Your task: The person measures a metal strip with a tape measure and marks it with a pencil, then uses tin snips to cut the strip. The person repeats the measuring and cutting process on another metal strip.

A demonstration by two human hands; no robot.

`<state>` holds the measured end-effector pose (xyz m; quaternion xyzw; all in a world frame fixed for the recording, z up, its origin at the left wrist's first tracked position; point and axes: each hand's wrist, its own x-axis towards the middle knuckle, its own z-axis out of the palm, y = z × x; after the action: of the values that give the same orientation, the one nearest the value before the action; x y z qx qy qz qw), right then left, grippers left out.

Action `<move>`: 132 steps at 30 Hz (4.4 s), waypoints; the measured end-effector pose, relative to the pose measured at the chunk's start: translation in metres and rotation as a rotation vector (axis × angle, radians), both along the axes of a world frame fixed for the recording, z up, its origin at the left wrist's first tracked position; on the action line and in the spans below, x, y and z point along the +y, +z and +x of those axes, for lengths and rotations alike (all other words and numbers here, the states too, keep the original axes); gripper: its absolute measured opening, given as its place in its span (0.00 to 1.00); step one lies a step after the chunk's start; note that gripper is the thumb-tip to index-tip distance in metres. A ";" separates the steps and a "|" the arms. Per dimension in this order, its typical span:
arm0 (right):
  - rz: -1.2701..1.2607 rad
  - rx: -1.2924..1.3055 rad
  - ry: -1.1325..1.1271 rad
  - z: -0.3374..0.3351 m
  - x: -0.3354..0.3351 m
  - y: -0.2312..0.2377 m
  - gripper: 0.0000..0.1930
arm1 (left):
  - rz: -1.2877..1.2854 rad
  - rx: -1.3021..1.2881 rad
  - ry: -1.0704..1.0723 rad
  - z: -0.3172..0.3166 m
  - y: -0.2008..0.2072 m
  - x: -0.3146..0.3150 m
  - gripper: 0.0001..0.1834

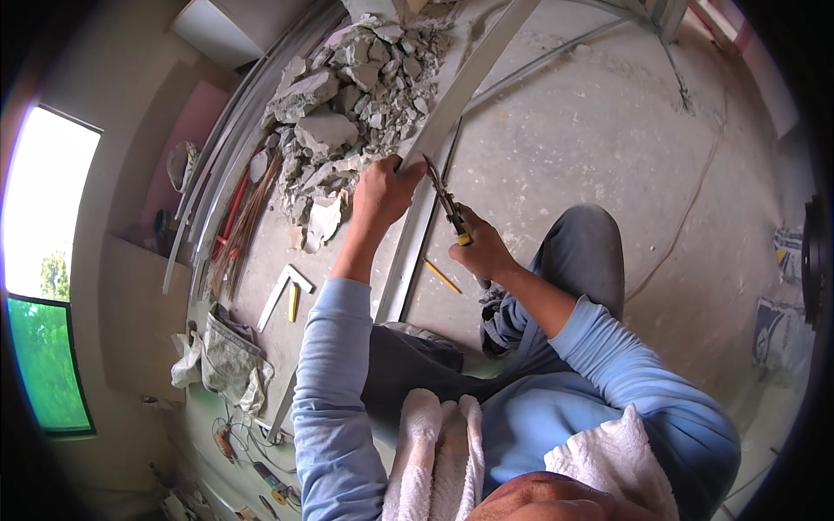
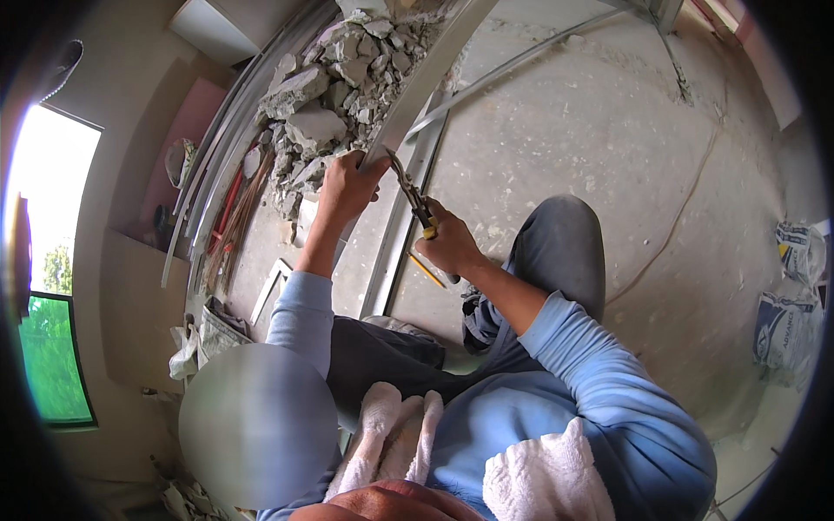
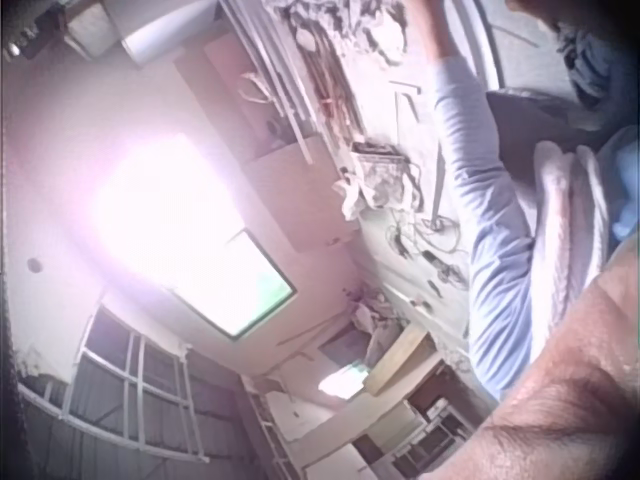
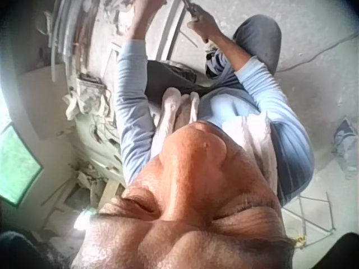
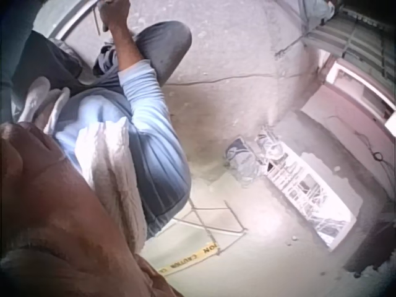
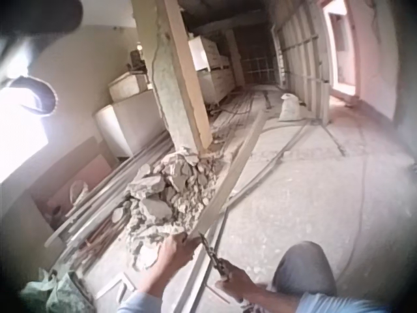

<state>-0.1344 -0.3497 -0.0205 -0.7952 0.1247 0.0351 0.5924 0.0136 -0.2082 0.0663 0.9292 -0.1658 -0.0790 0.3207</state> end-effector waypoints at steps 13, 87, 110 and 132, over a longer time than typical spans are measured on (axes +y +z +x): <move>-0.177 -0.122 -0.007 0.003 -0.009 -0.009 0.36 | -0.012 -0.082 0.007 -0.006 -0.005 0.001 0.28; -0.076 -0.035 0.062 0.004 -0.012 0.008 0.32 | -0.026 -0.064 0.008 -0.010 0.000 0.002 0.27; -0.210 -0.081 0.052 0.008 -0.013 0.009 0.22 | -0.053 -0.111 -0.031 -0.004 -0.003 0.005 0.27; -0.165 -0.321 -0.038 0.021 0.001 -0.013 0.14 | 0.203 0.176 -0.185 -0.019 0.019 0.104 0.25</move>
<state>-0.1138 -0.3488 -0.0338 -0.8340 0.0458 -0.1139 0.5380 -0.0054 -0.1044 0.0848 0.9270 -0.2132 -0.2059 0.2299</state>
